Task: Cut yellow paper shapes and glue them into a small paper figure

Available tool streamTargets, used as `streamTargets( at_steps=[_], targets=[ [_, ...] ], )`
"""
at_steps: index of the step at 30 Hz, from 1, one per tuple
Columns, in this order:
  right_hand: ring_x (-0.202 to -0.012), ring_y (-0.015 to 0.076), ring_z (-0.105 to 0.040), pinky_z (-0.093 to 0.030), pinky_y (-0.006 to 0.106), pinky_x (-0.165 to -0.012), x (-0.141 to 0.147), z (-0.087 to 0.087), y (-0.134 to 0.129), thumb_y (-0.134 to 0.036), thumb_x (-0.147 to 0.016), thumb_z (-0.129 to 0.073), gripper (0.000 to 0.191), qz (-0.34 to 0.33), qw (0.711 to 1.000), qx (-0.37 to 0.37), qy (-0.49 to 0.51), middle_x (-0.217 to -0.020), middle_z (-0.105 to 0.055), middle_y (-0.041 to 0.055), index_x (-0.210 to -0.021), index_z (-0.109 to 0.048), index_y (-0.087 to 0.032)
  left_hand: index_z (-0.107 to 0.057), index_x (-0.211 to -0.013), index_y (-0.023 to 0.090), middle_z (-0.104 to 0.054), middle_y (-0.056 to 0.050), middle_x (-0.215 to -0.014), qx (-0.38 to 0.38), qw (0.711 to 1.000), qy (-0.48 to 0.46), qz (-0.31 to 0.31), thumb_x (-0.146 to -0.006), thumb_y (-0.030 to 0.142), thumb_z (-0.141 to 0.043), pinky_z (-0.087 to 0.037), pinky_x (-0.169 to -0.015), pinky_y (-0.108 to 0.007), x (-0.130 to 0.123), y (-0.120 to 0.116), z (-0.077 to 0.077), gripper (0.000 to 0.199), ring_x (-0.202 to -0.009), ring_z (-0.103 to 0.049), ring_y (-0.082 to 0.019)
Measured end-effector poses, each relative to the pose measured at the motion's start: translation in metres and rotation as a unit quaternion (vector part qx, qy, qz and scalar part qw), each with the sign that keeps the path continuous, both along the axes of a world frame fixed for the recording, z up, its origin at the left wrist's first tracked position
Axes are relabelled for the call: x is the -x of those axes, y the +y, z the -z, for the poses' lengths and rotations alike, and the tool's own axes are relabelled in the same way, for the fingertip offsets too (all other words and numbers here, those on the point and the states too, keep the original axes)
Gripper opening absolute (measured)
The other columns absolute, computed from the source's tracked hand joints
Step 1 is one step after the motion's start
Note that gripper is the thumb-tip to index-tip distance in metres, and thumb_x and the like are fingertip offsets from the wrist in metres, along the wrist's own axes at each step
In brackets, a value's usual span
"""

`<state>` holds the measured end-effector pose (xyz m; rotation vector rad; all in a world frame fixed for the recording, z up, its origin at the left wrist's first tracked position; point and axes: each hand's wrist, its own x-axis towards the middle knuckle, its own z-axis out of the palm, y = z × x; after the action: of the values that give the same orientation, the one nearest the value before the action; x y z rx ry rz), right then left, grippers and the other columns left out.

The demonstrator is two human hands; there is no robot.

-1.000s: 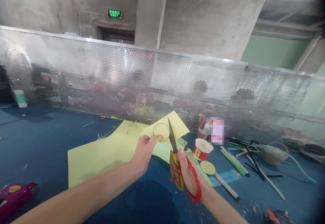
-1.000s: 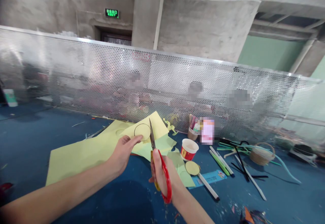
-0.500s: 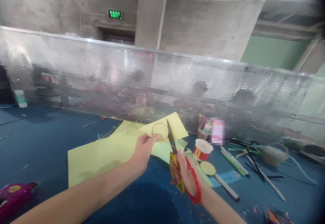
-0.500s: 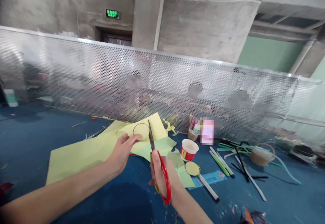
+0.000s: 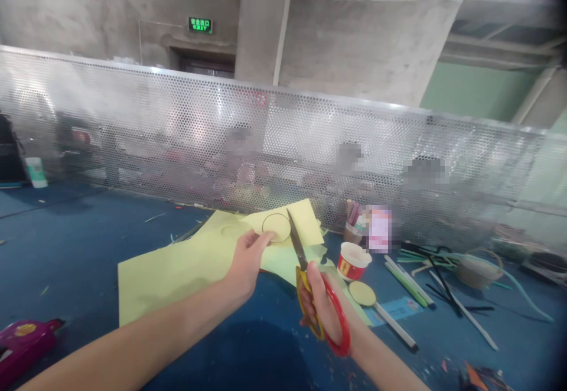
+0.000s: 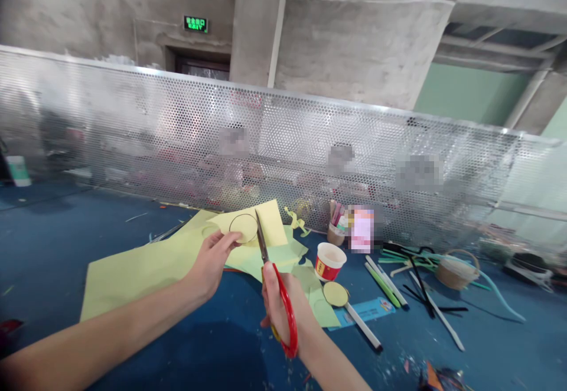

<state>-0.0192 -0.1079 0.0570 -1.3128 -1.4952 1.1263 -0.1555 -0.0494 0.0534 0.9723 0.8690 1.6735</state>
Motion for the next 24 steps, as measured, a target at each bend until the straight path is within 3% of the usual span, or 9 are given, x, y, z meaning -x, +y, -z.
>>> streamTargets(
  at_steps=[5, 13, 20, 24],
  targets=[
    [-0.034, 0.0096, -0.034, -0.049, 0.030, -0.042, -0.003, 0.001, 0.001, -0.072, -0.077, -0.033, 0.058, -0.018, 0.999, 0.002, -0.026, -0.038, -0.028, -0.0052, -0.047, -0.031, -0.023, -0.061, -0.066, 0.015, -0.058, 0.003, -0.061, -0.008, 1.000, 0.018, -0.016, -0.066, 0.029, -0.064, -0.041, -0.059, -0.021, 0.005, 0.008, 0.005, 0.014, -0.056, -0.053, -0.010],
    [-0.033, 0.0082, -0.034, -0.048, 0.028, -0.041, -0.005, 0.000, 0.001, -0.069, -0.079, -0.034, 0.057, -0.037, 0.999, 0.014, -0.034, -0.039, -0.030, -0.0055, -0.048, -0.033, -0.022, -0.064, -0.070, 0.015, -0.063, -0.002, -0.074, -0.027, 0.998, 0.041, -0.024, -0.068, 0.034, -0.062, -0.042, -0.072, -0.024, 0.010, 0.015, 0.009, 0.019, -0.078, -0.056, -0.016],
    [-0.030, 0.0064, -0.028, -0.045, 0.025, -0.035, 0.004, 0.005, 0.001, -0.074, -0.076, -0.031, 0.060, 0.007, 1.000, 0.010, -0.007, -0.037, -0.027, -0.0067, -0.047, -0.031, -0.022, -0.065, -0.074, 0.017, -0.065, -0.002, -0.081, -0.037, 0.998, 0.035, -0.022, -0.070, 0.036, -0.065, -0.044, -0.076, -0.025, 0.008, 0.012, 0.006, 0.019, -0.081, -0.057, -0.016],
    [-0.031, 0.0068, -0.027, -0.045, 0.025, -0.036, 0.007, 0.003, -0.002, -0.074, -0.076, -0.032, 0.060, 0.008, 1.000, 0.015, -0.006, -0.037, -0.024, -0.0074, -0.045, -0.030, -0.023, -0.065, -0.080, 0.014, -0.067, -0.006, -0.081, 0.009, 0.999, 0.029, 0.010, -0.067, 0.043, -0.069, -0.047, -0.070, -0.027, 0.004, 0.004, 0.002, 0.032, -0.075, -0.061, -0.018]
  ],
)
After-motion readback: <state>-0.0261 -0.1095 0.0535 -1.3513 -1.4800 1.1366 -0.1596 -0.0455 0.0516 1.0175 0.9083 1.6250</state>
